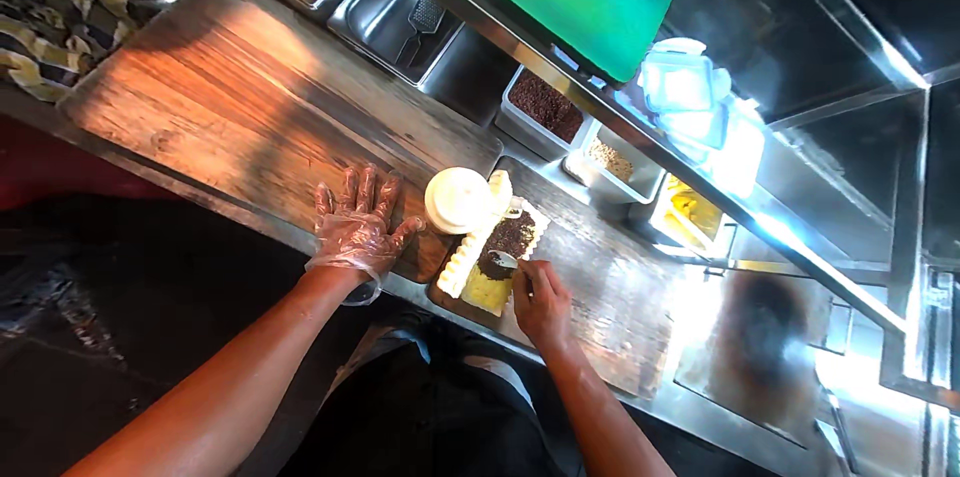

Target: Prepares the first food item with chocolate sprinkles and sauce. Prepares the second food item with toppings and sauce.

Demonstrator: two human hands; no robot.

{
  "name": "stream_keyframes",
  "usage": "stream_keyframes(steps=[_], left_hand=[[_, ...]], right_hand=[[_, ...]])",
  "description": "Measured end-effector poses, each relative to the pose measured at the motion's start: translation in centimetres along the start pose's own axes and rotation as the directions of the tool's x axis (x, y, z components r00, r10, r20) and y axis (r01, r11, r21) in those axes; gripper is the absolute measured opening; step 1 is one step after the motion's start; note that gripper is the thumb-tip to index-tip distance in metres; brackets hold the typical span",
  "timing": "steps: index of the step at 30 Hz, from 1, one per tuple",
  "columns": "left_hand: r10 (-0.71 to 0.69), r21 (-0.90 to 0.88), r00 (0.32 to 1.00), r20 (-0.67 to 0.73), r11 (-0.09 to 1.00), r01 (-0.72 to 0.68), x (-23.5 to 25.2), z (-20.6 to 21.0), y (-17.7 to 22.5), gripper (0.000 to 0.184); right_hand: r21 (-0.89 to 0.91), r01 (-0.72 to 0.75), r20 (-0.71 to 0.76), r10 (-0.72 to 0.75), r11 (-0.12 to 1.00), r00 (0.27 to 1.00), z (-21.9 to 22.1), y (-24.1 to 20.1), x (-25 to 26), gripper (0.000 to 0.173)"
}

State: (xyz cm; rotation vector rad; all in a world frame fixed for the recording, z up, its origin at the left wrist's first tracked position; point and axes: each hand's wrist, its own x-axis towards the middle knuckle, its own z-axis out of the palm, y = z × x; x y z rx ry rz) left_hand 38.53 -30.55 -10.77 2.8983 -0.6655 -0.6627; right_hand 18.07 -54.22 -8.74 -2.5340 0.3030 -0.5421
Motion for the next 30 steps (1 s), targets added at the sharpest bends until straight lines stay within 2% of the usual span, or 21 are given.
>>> stream_keyframes(steps=[3, 12, 15, 17, 18, 19, 20, 21, 23, 24, 25, 27, 29, 30], left_hand=[[0.005, 0.01, 1.0, 0.018, 1.0, -0.005, 0.0, -0.2, 0.2, 0.089], [0.017, 0.03, 1.0, 0.022, 0.999, -0.018, 0.4, -0.6, 0.2, 0.088], [0.01, 0.016, 1.0, 0.022, 1.0, -0.01, 0.6, -0.7, 0.3, 0.088], [0.007, 0.005, 1.0, 0.021, 1.0, -0.007, 0.7, -0.6, 0.1, 0.087], [0.012, 0.004, 1.0, 0.017, 1.0, -0.012, 0.8, -0.5, 0.1, 0.088], [0.018, 0.005, 1.0, 0.013, 1.0, -0.018, 1.0, -0.4, 0.0, 0.089], [0.022, 0.003, 1.0, 0.013, 1.0, -0.023, 1.1, -0.3, -0.1, 0.09], [0.022, -0.001, 1.0, 0.011, 1.0, -0.022, 1.1, -0.2, -0.2, 0.09], [0.024, -0.018, 1.0, -0.009, 1.0, -0.024, 1.2, 0.0, -0.3, 0.09], [0.028, -0.024, 1.0, -0.01, 0.999, -0.028, 1.2, 0.0, -0.4, 0.09], [0.029, -0.027, 1.0, -0.013, 0.999, -0.029, 1.3, 0.1, -0.4, 0.09], [0.032, -0.031, 0.999, -0.02, 0.999, -0.033, 1.3, 0.4, -0.6, 0.09], [0.033, -0.022, 0.999, -0.022, 0.999, -0.034, 1.3, 0.5, -0.6, 0.09], [0.034, -0.011, 0.999, -0.023, 0.999, -0.034, 1.3, 0.5, -0.6, 0.09]], right_hand=[[-0.038, 0.044, -0.067, -0.047, 0.998, 0.997, 0.8, 1.3, 0.7, 0.015], [-0.132, -0.024, -0.139, 0.006, 0.991, 0.99, 1.6, 3.9, 3.9, 0.016], [-0.139, -0.081, -0.118, 0.065, 0.987, 0.991, 1.5, 4.3, 4.9, 0.016], [-0.089, -0.198, -0.078, 0.191, 0.976, 0.978, 1.4, 4.0, 5.5, 0.015], [-0.033, -0.31, -0.018, 0.31, 0.95, 0.951, 0.9, 3.6, 5.9, 0.015], [0.045, -0.462, 0.076, 0.459, 0.885, 0.885, 0.0, 3.0, 6.6, 0.015], [0.133, -0.633, 0.198, 0.605, 0.763, 0.771, -1.2, 2.3, 7.5, 0.012], [0.225, -0.767, 0.344, 0.687, 0.602, 0.64, -2.6, 1.9, 8.5, 0.009], [0.329, -0.906, 0.596, 0.685, 0.268, 0.419, -4.7, 2.0, 11.6, 0.01], [0.326, -0.922, 0.647, 0.662, 0.207, 0.378, -5.4, 2.4, 13.3, 0.01], [0.327, -0.918, 0.652, 0.65, 0.223, 0.39, -5.8, 3.0, 15.1, 0.011], [0.328, -0.881, 0.615, 0.632, 0.34, 0.472, -5.8, 4.5, 18.8, 0.012], [0.336, -0.811, 0.574, 0.579, 0.479, 0.579, -4.2, 7.1, 22.4, 0.009], [0.348, -0.744, 0.502, 0.557, 0.57, 0.662, -2.7, 8.8, 23.8, 0.008]])
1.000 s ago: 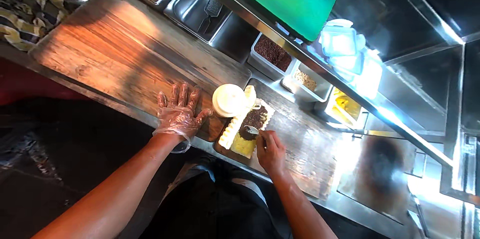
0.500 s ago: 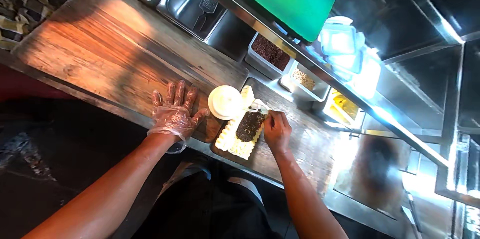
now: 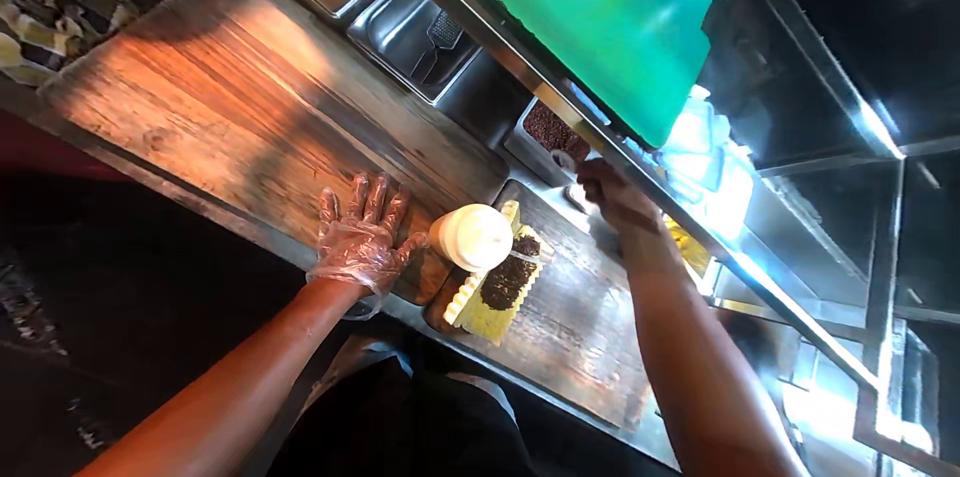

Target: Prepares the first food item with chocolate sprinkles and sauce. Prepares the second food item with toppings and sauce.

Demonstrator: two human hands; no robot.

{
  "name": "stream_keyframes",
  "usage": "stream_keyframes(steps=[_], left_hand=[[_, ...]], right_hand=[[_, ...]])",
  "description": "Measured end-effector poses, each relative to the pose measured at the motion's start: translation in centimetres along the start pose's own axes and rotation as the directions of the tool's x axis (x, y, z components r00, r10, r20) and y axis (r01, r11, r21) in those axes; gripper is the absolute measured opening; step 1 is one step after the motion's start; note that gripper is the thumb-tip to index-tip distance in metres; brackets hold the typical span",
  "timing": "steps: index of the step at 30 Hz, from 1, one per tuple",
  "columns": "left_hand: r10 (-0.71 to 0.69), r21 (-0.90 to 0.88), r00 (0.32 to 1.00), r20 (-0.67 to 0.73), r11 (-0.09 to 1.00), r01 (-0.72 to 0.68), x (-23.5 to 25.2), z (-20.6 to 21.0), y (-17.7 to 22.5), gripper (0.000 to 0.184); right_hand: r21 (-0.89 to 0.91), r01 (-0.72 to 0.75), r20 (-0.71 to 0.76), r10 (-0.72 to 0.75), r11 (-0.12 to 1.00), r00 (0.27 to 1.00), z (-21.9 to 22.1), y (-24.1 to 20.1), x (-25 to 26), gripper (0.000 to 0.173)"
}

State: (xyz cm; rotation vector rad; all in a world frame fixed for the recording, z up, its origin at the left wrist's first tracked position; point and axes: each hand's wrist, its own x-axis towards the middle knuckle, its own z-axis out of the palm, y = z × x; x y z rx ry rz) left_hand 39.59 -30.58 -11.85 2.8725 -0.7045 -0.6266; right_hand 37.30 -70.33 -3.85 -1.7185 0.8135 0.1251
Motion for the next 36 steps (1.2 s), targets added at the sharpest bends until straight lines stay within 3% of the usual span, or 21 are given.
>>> stream_keyframes(steps=[2, 3, 5, 7, 10, 12, 14, 17, 21, 24, 28, 32, 36], left_hand=[[-0.005, 0.013, 1.0, 0.016, 1.0, 0.005, 0.0, -0.3, 0.1, 0.09], [-0.005, 0.016, 1.0, 0.013, 1.0, 0.005, 0.0, -0.2, 0.1, 0.09], [-0.002, 0.011, 1.0, 0.0, 1.0, 0.002, 0.1, -0.1, 0.0, 0.089], [0.007, 0.002, 1.0, -0.003, 1.0, -0.007, 0.0, -0.2, 0.0, 0.089], [0.017, -0.008, 1.0, -0.015, 1.0, -0.017, -0.1, -0.3, -0.1, 0.089], [0.017, -0.011, 1.0, 0.004, 1.0, -0.017, -0.1, -0.4, 0.0, 0.088], [0.008, -0.003, 1.0, 0.017, 1.0, -0.008, -0.1, -0.5, 0.0, 0.088], [-0.001, 0.013, 1.0, 0.007, 1.0, 0.001, 0.0, -0.2, 0.0, 0.087], [-0.005, 0.027, 1.0, 0.009, 1.0, 0.005, 0.0, -0.3, 0.1, 0.088], [-0.004, 0.032, 1.0, 0.021, 0.999, 0.003, -0.2, -0.7, 0.3, 0.087], [-0.005, 0.03, 1.0, 0.023, 1.0, 0.004, -0.2, -0.8, 0.4, 0.086], [-0.003, 0.028, 1.0, 0.017, 1.0, 0.003, -0.3, -0.8, 0.4, 0.087], [-0.002, 0.036, 1.0, 0.02, 0.999, 0.001, -0.3, -0.8, 0.5, 0.087]], right_hand=[[-0.279, 0.155, -0.093, -0.188, 0.948, 0.978, 0.9, 0.0, 3.8, 0.026], [-0.477, 0.128, -0.06, -0.177, 0.87, 0.982, 2.2, -1.6, 4.1, 0.039], [-0.768, 0.042, 0.045, -0.011, 0.639, 0.999, 5.8, -6.1, 3.3, 0.043], [-0.835, 0.05, 0.078, 0.027, 0.548, 0.997, 7.4, -7.4, 2.9, 0.039], [-0.75, 0.009, 0.063, 0.058, 0.661, 0.996, 6.6, -5.8, 3.9, 0.037], [-0.636, 0.131, 0.02, -0.154, 0.76, 0.988, 3.9, -0.1, 6.1, 0.041], [-0.502, 0.182, -0.034, -0.229, 0.846, 0.973, 1.6, 3.8, 8.9, 0.044], [-0.353, 0.109, -0.128, -0.163, 0.929, 0.978, -0.2, 5.0, 10.7, 0.04], [-0.303, 0.012, -0.212, -0.08, 0.953, 0.974, -0.2, 2.0, 7.5, 0.027], [-0.176, 0.081, -0.186, -0.114, 0.981, 0.976, -0.3, 1.4, 4.6, 0.018], [0.045, 0.156, -0.174, -0.146, 0.987, 0.974, 1.2, -0.4, -3.2, 0.007], [0.0, 0.007, -0.169, -0.007, 1.0, 0.986, 3.7, 1.2, -12.1, 0.011], [-0.309, 0.014, -0.113, -0.051, 0.951, 0.992, 6.8, 6.3, -19.8, 0.014]])
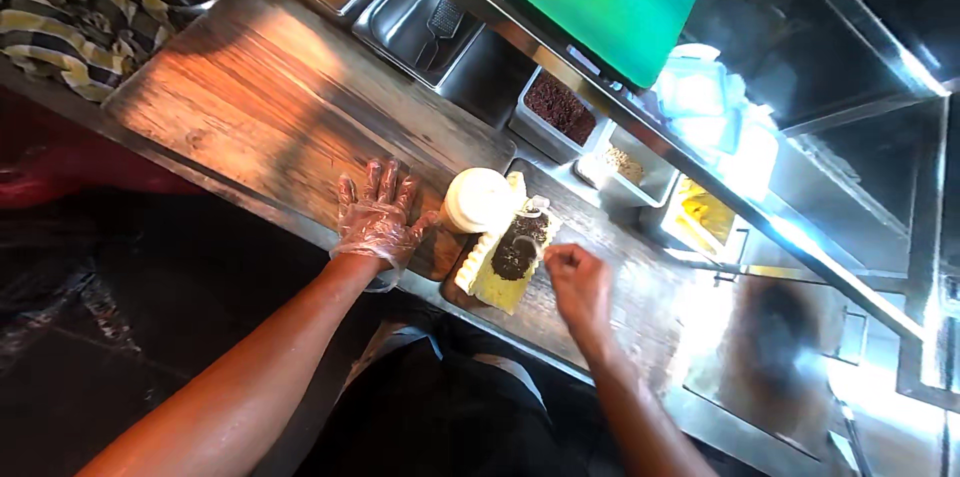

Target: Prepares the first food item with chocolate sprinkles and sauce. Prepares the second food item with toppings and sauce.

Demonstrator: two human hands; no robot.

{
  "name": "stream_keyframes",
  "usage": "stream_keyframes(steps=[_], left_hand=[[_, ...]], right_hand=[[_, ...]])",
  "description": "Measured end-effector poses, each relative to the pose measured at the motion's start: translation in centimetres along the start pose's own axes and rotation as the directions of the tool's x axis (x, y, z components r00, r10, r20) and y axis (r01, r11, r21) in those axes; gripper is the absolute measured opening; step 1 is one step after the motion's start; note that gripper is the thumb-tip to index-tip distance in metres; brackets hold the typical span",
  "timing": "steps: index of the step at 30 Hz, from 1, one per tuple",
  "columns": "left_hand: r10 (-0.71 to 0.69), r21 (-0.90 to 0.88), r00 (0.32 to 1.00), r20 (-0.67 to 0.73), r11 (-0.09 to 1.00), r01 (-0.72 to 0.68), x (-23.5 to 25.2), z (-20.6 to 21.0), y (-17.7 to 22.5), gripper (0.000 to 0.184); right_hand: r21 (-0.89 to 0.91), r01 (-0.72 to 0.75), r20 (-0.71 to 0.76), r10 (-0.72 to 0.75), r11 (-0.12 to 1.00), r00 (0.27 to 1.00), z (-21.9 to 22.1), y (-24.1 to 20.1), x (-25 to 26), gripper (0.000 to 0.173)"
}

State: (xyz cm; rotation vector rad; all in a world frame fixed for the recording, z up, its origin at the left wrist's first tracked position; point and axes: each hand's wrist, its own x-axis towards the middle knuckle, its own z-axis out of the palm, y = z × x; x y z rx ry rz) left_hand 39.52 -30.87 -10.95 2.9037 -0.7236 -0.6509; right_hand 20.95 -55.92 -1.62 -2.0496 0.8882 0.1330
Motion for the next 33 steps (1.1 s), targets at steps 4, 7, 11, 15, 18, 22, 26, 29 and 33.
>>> stream_keyframes(steps=[4, 7, 11, 15, 18, 22, 26, 29, 33], left_hand=[[-0.012, 0.008, 1.0, 0.013, 1.0, 0.012, 0.2, 0.1, -0.1, 0.089], [-0.014, 0.009, 1.0, -0.005, 1.0, 0.014, 0.1, 0.0, 0.2, 0.088], [-0.029, 0.011, 1.0, 0.008, 1.0, 0.029, 0.1, 0.1, 0.3, 0.089], [-0.023, 0.017, 1.0, -0.003, 1.0, 0.023, 0.2, 0.2, 0.1, 0.093], [-0.026, 0.01, 1.0, 0.001, 1.0, 0.026, 0.2, 0.1, 0.2, 0.091], [-0.029, -0.003, 1.0, -0.008, 1.0, 0.029, 0.1, 0.0, 0.3, 0.09], [-0.027, -0.004, 1.0, -0.008, 1.0, 0.027, 0.2, 0.1, 0.2, 0.09], [-0.04, 0.001, 0.999, 0.009, 0.999, 0.04, 0.2, -0.1, 0.4, 0.09], [-0.035, 0.004, 0.999, 0.006, 0.999, 0.035, 0.1, -0.1, 0.4, 0.091]], right_hand=[[-0.311, 0.442, -0.194, -0.511, 0.841, 0.837, 3.6, 3.6, -3.0, 0.013], [-0.349, 0.503, -0.233, -0.593, 0.791, 0.771, 3.4, 3.7, -2.0, 0.014], [0.083, -0.042, -0.067, 0.048, 0.996, 0.997, 2.1, 1.6, -0.8, 0.01], [0.326, -0.234, 0.084, 0.218, 0.916, 0.972, 2.8, 2.1, -1.0, 0.008], [0.308, -0.228, 0.071, 0.216, 0.924, 0.974, 3.5, 2.6, -1.8, 0.006], [-0.048, 0.134, -0.07, -0.137, 0.99, 0.988, 4.1, 3.7, -4.0, 0.01], [-0.359, 0.654, -0.176, -0.737, 0.666, 0.653, 4.4, 6.0, -4.0, 0.015], [-0.22, 0.485, -0.273, -0.531, 0.846, 0.802, 4.1, 4.6, -3.1, 0.011], [0.168, -0.07, -0.037, 0.077, 0.983, 0.996, 3.2, 2.3, -2.0, 0.005]])
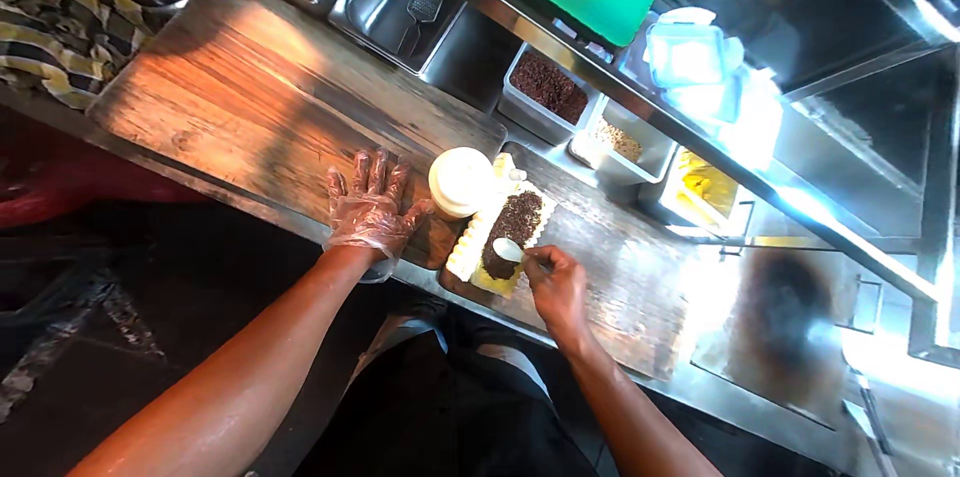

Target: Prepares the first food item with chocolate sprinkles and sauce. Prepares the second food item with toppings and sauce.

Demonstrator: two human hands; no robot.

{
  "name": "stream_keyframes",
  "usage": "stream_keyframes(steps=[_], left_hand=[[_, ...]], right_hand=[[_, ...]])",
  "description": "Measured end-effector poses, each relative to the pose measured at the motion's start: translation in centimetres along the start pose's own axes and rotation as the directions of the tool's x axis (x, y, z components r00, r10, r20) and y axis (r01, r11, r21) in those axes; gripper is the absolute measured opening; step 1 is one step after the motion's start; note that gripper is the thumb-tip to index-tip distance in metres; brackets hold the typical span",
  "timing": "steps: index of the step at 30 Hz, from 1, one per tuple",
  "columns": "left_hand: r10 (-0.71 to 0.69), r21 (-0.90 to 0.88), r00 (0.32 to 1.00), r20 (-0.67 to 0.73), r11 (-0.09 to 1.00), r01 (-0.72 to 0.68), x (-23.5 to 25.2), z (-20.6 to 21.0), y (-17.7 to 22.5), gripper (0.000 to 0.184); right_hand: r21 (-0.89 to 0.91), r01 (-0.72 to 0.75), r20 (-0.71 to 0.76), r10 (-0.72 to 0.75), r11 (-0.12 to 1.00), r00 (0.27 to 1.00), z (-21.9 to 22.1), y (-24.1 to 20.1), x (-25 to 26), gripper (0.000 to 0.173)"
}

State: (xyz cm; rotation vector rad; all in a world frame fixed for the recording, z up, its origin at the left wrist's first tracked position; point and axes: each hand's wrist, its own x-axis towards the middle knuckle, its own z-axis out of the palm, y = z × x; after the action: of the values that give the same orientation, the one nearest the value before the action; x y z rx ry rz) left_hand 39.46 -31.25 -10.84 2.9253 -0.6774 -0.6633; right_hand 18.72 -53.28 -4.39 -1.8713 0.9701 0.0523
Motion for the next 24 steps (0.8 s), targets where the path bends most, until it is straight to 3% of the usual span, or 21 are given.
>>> stream_keyframes(steps=[3, 7, 10, 12, 14, 17, 24], left_hand=[[0.005, -0.017, 1.0, -0.008, 1.0, -0.005, 0.1, 0.1, -0.2, 0.091], [0.017, -0.018, 1.0, -0.022, 1.0, -0.017, 0.1, 0.3, -0.3, 0.092], [0.014, -0.015, 1.0, -0.022, 1.0, -0.014, 0.0, 0.2, -0.1, 0.091], [0.015, -0.015, 1.0, -0.016, 1.0, -0.015, 0.0, 0.0, 0.0, 0.091], [0.013, -0.006, 1.0, -0.015, 1.0, -0.013, -0.1, 0.0, 0.0, 0.091], [0.004, -0.001, 1.0, -0.014, 1.0, -0.004, 0.1, 0.0, 0.0, 0.091], [0.011, -0.014, 1.0, -0.011, 1.0, -0.011, 0.2, -0.1, 0.0, 0.089]], right_hand=[[0.047, -0.081, 0.057, 0.078, 0.996, 0.995, 0.4, -0.2, -0.5, 0.002], [-0.068, -0.052, 0.04, 0.055, 0.996, 0.998, 1.1, 0.3, -2.2, 0.006], [-0.227, 0.244, -0.026, -0.256, 0.943, 0.966, 1.8, 1.6, -3.2, 0.01], [-0.303, 0.484, -0.085, -0.53, 0.821, 0.844, 2.2, 2.8, -2.7, 0.011], [-0.34, 0.604, -0.122, -0.67, 0.721, 0.732, 2.4, 3.5, -1.6, 0.012], [-0.384, 0.646, -0.141, -0.734, 0.659, 0.664, 2.3, 3.9, 0.3, 0.015], [-0.421, 0.628, -0.185, -0.74, 0.654, 0.647, 1.7, 3.0, 4.3, 0.013]])
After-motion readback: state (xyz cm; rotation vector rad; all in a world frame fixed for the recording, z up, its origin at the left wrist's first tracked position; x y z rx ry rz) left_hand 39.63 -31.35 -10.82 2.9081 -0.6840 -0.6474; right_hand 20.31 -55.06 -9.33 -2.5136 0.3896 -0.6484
